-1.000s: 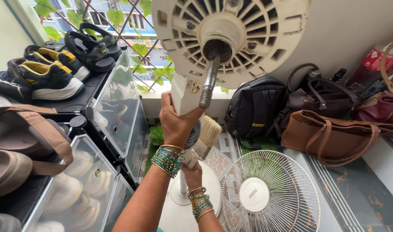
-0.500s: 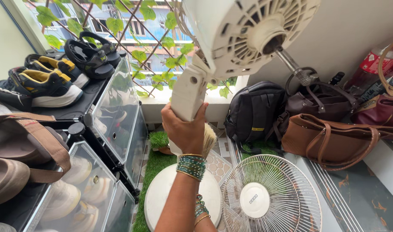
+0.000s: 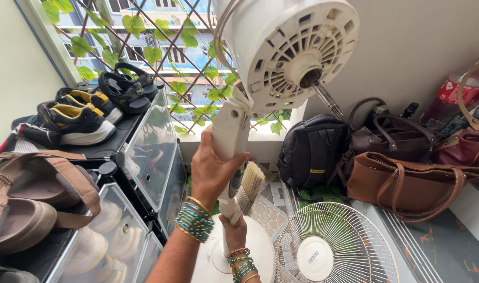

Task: The person disassembles a standing fan by removing the front grille, unscrewing the blade nut, detaching the fan blades, and removing the rear grille. They then use a brush to clean the fan motor housing.

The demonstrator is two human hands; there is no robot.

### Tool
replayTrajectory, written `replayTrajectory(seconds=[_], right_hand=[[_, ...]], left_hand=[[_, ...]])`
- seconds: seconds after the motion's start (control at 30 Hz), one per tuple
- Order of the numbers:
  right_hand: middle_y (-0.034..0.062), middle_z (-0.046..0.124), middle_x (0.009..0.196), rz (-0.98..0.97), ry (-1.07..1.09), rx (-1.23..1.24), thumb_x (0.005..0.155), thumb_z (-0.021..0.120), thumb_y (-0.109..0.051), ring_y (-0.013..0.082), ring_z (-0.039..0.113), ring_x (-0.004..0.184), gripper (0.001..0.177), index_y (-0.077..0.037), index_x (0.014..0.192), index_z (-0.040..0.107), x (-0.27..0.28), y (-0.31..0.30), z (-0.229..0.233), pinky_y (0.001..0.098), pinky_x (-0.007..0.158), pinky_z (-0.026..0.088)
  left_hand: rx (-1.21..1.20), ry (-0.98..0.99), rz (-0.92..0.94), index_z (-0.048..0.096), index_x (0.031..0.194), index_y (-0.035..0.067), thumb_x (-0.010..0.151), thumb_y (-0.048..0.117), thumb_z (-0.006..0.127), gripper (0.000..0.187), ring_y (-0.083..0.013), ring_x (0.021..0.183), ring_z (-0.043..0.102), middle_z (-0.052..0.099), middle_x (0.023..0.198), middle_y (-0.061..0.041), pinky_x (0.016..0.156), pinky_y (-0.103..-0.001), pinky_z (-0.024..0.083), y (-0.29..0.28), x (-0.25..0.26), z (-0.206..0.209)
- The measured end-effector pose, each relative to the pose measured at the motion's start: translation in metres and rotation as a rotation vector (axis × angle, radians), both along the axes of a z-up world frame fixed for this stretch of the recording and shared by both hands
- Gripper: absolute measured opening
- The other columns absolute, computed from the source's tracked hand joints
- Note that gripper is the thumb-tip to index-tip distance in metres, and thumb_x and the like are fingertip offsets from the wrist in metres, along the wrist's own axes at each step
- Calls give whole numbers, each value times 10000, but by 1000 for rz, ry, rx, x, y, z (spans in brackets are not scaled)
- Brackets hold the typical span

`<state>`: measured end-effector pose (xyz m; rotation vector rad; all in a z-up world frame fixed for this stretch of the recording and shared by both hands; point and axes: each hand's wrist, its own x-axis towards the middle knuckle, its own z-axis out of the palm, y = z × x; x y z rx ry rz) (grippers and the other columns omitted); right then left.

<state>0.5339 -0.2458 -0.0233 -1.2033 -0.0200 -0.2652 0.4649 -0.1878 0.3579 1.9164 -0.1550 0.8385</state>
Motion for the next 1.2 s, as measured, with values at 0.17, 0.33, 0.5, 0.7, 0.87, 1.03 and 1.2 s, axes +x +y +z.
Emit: replayTrajectory(seconds=[0.17, 0.33, 0.5, 0.7, 0.87, 1.03, 1.2], right_hand=[[48, 777, 1097, 34, 48, 40, 841, 754, -84, 127, 721, 981, 385, -32, 1216, 683, 2, -2, -1, 280, 847, 577], [86, 778, 1071, 1, 45, 25, 851, 793, -93, 140, 702, 954, 352, 5, 1180, 714, -1, 0, 0, 287, 825, 568], [73, 804, 936, -117, 115, -75, 785, 865, -150, 125, 705, 843, 329, 18, 1044, 752, -15, 10, 5, 286, 750, 565], [109, 798, 790, -170, 286, -230, 732, 927, -218, 146, 667, 710, 351, 44, 927, 801, -47, 22, 6, 309, 686, 542], [99, 832, 860, -128, 156, -203, 651, 921, -129, 152, 754, 786, 386, 38, 974, 789, -74, 17, 0, 300, 746, 590], [90, 837, 979, -193, 155, -291, 578, 947, -83, 183, 782, 900, 562, -8, 1099, 750, -91, 2, -15, 325, 862, 585], [104, 821, 1083, -151, 155, -276, 596, 961, -96, 173, 767, 1001, 645, -27, 1182, 700, -97, -7, -16, 326, 926, 566]], left_hand=[[-9, 26, 166, 504, 1240, 94, 551, 372, 979, 882, -323, 943, 733, 704, 1093, -138, 786, -445, 595, -14, 8, 4], [-2, -38, 115, 529, 1171, 84, 584, 348, 963, 776, -303, 888, 753, 727, 1025, -127, 754, -424, 611, -6, 16, -6], [-44, -147, -3, 574, 1049, 61, 639, 275, 919, 577, -246, 805, 778, 750, 903, -128, 724, -369, 623, 7, 14, -11], [-77, -87, -192, 598, 1065, 35, 612, 263, 901, 591, -152, 826, 760, 773, 932, -89, 749, -316, 618, 33, -4, -14], [-220, -39, -547, 627, 1246, 20, 628, 240, 915, 717, -131, 1015, 698, 745, 1110, -76, 928, -290, 559, 51, -20, -20], [-109, 108, -706, 660, 1248, 28, 518, 188, 962, 805, -175, 1062, 677, 732, 1155, -92, 962, -332, 539, 59, -26, -30], [-309, 222, -849, 623, 1283, 55, 452, 124, 909, 881, -185, 1053, 687, 721, 1133, -91, 944, -335, 545, 61, -31, -40]])
